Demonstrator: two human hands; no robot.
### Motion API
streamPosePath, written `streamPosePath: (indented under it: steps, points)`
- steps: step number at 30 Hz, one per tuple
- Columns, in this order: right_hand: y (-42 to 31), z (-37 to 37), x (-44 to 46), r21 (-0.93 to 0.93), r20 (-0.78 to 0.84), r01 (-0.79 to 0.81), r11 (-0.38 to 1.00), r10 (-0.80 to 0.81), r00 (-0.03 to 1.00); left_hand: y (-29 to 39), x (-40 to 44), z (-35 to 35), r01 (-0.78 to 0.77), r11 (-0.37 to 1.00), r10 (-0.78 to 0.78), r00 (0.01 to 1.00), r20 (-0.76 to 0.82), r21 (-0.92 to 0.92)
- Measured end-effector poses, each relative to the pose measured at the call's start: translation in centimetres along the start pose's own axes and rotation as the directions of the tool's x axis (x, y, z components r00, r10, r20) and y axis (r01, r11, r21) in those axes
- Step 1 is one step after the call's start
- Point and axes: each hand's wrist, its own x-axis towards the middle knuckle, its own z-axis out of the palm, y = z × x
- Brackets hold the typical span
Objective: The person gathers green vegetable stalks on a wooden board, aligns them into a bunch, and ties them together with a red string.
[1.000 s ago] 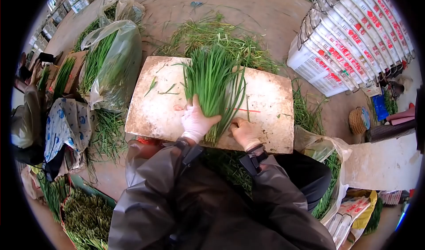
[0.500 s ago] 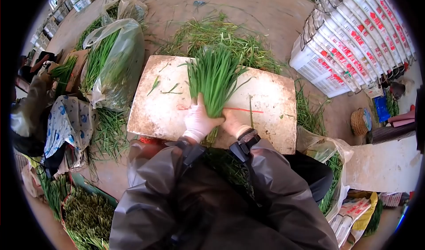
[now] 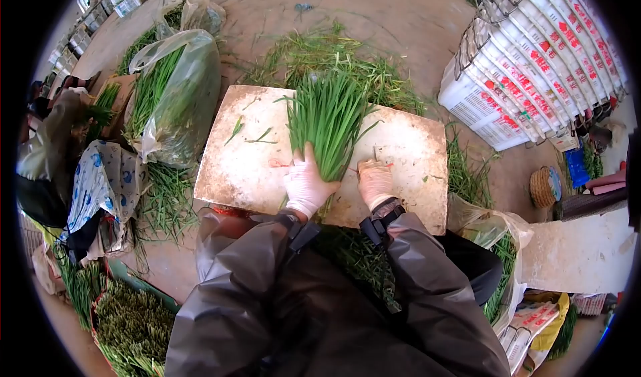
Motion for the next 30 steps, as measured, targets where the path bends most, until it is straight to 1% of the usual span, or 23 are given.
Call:
streamPosePath:
  steps: [2,4,5,6,9,10,11,13,14,15,17,19,20,23,26,29,30]
  points:
    - [0.4,-0.8,-0.5,0.101,0.051,0.058,0.993,-0.063,0.997,-0.1,0.0,0.2,-0.010,1.000,0.009,1.000,-0.009,-0.007]
    - [0.5,-2.6,-1.9,0.170,0.103,0.065,0.983,-0.084,0.991,0.1,-0.2,0.4,-0.022,1.000,0.022,1.000,-0.020,-0.013]
    - [0.7,-3.5,-2.6,0.202,0.128,0.067,0.977,-0.094,0.987,0.4,-0.4,0.3,-0.032,0.999,0.032,0.999,0.001,-0.034]
    - [0.9,-4.2,-3.1,0.226,0.212,0.020,0.974,-0.069,0.975,0.6,-0.7,0.4,-0.042,0.998,0.043,0.999,0.022,-0.053]
    - [2.3,-6.1,-4.8,0.367,0.284,0.035,0.930,-0.148,0.947,2.1,-2.0,0.2,-0.059,0.996,0.064,0.995,0.072,-0.069]
    - [2.7,-6.6,-5.3,0.395,0.311,0.003,0.919,-0.137,0.941,2.5,-2.4,0.2,-0.066,0.995,0.072,0.993,0.090,-0.069]
    - [3.4,-6.6,-5.7,0.493,0.279,-0.007,0.870,-0.151,0.948,2.8,-3.0,0.3,-0.074,0.995,0.081,0.991,0.108,-0.069]
    - [4.8,-6.4,-6.6,0.669,0.212,-0.018,0.743,-0.168,0.963,3.5,-4.1,0.8,-0.118,0.991,0.121,0.991,0.050,-0.062]
    - [5.1,-7.2,-6.9,0.792,0.366,-0.220,0.570,-0.155,0.918,3.8,-4.7,1.1,-0.140,0.989,0.141,0.990,0.023,-0.058]
    - [5.3,-7.3,-7.1,0.856,0.372,-0.258,0.447,-0.187,0.909,4.1,-5.2,1.6,-0.161,0.985,0.161,0.987,-0.002,-0.054]
    - [5.8,-7.3,-7.7,0.927,0.369,-0.332,0.177,-0.253,0.895,4.9,-6.0,1.8,-0.155,0.986,0.160,0.984,0.078,-0.060]
    - [6.2,-6.7,-7.8,0.923,0.383,-0.377,0.070,-0.240,0.892,5.5,-6.5,1.4,-0.155,0.986,0.164,0.970,0.180,-0.064]
    - [6.3,-6.8,-7.8,0.917,0.390,-0.398,0.016,-0.234,0.890,5.8,-6.7,1.4,-0.159,0.986,0.167,0.968,0.187,-0.053]
    - [6.5,-6.9,-8.1,0.877,0.442,-0.474,-0.075,-0.259,0.859,6.2,-6.8,1.2,-0.123,0.988,0.141,0.965,0.221,-0.096]
    - [6.0,-5.9,-7.9,0.813,0.439,-0.498,-0.303,-0.246,0.864,5.3,-5.7,0.9,-0.102,0.976,0.159,0.937,0.311,-0.193]
    - [5.8,-5.2,-7.4,0.809,0.414,-0.497,-0.315,-0.297,0.861,4.1,-4.6,0.5,-0.127,0.955,0.207,0.932,0.296,-0.269]
    - [5.4,-5.0,-7.1,0.825,0.395,-0.473,-0.309,-0.283,0.874,3.6,-3.8,0.8,-0.134,0.958,0.213,0.926,0.313,-0.255]
